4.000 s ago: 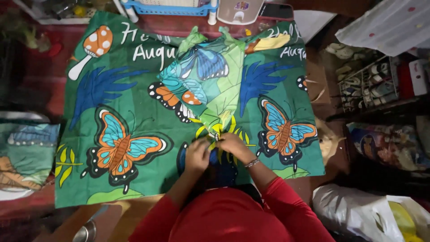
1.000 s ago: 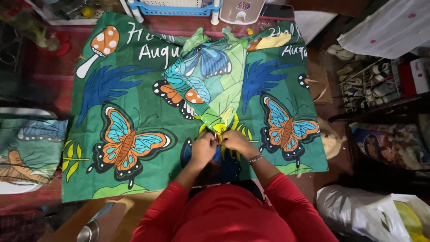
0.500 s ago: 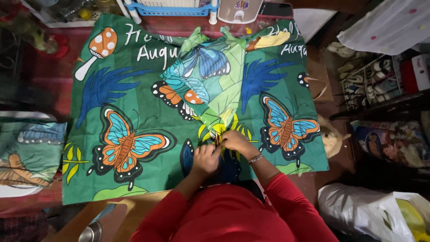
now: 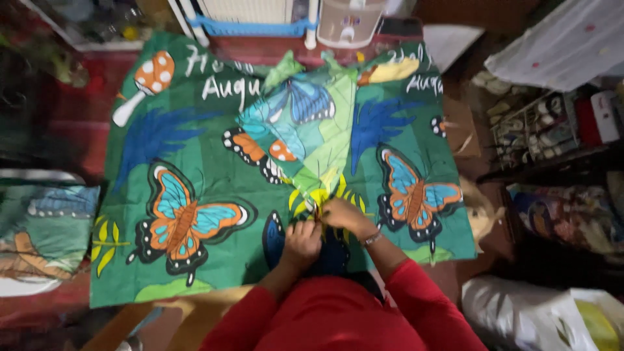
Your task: The person folds a large piece of green fabric with a butterfly and mushroom pattern on a table. They smooth the fabric, fold it in half, and then fold it again into a smaller square, occasionally adjusting the edges to align them.
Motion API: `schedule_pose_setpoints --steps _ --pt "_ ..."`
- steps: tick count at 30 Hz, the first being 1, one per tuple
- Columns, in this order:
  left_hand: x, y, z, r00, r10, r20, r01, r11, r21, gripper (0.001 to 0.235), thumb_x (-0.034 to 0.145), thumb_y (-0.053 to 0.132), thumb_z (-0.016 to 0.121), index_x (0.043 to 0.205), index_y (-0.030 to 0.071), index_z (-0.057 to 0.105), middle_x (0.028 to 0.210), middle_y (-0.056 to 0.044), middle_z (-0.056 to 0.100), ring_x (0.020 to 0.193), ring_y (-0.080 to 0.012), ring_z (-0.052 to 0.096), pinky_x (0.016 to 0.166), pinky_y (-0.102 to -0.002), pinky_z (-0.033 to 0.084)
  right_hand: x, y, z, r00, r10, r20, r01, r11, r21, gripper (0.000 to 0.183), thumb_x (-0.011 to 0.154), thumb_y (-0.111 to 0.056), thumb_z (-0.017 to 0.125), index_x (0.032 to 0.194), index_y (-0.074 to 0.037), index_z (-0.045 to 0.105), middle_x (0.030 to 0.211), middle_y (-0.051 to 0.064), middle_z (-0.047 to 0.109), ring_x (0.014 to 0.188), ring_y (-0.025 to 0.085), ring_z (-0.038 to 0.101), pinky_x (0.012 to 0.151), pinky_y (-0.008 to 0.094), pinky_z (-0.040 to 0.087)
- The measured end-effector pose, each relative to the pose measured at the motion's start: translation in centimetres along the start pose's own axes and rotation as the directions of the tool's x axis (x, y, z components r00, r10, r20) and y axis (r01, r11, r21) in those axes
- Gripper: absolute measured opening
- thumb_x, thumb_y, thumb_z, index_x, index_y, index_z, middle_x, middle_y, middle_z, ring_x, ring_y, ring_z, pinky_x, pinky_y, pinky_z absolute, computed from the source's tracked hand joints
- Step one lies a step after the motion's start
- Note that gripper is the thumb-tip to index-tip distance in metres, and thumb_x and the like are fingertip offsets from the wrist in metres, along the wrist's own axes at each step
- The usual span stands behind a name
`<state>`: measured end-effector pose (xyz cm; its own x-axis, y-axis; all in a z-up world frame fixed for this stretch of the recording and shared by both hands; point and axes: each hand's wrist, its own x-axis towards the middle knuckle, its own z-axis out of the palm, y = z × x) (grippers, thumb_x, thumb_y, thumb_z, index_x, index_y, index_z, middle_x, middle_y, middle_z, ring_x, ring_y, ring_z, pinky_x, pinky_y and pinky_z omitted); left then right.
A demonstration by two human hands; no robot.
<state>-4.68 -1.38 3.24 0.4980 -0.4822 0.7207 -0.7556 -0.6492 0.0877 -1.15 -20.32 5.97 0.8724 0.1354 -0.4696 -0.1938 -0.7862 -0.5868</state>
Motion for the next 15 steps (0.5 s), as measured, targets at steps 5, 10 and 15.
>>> schedule_pose_setpoints --steps 5,10,15 --pt "-0.2 -0.3 0.3 0.998 0.027 0.057 -0.031 0.998 0.056 0.028 0.096 0.024 0.040 0.083 0.014 0.062 0.077 -0.003 0.044 0.061 -0.0239 0.047 0.054 -0.040 0.037 -0.3 -6.9 -5.4 0.999 0.018 -0.049 -0.031 0.959 -0.281 0.047 0.095 -0.041 0.056 0.064 -0.008 0.064 0.058 0.010 0.062 0.060 0.031 0.064 0.068 0.047 0.058" --pt "0.7 0.4 -1.2 0.972 -0.033 0.233 0.019 0.998 0.062 0.005 0.086 0.018 0.053 0.083 0.020 0.056 0.076 -0.003 0.050 0.066 -0.0259 0.051 0.056 -0.043 0.037 6.0 -13.3 -5.5 0.954 -0.159 -0.256 0.042 0.912 -0.408 0.031 0.096 -0.034 0.057 0.120 -0.017 0.065 0.110 0.006 0.066 0.097 0.025 0.065 0.077 0.043 0.058" --pt "0.1 0.3 -0.5 0.965 -0.037 0.258 0.005 0.992 0.124 0.013 0.078 0.024 0.054 0.089 0.018 0.059 0.075 -0.004 0.051 0.066 -0.0264 0.050 0.057 -0.044 0.035 16.0 -14.0 -1.7 0.703 -0.465 -0.539 0.074 0.800 -0.595 0.032 0.082 -0.038 0.066 0.103 -0.014 0.066 0.095 0.008 0.062 0.085 0.033 0.065 0.053 0.051 0.053"
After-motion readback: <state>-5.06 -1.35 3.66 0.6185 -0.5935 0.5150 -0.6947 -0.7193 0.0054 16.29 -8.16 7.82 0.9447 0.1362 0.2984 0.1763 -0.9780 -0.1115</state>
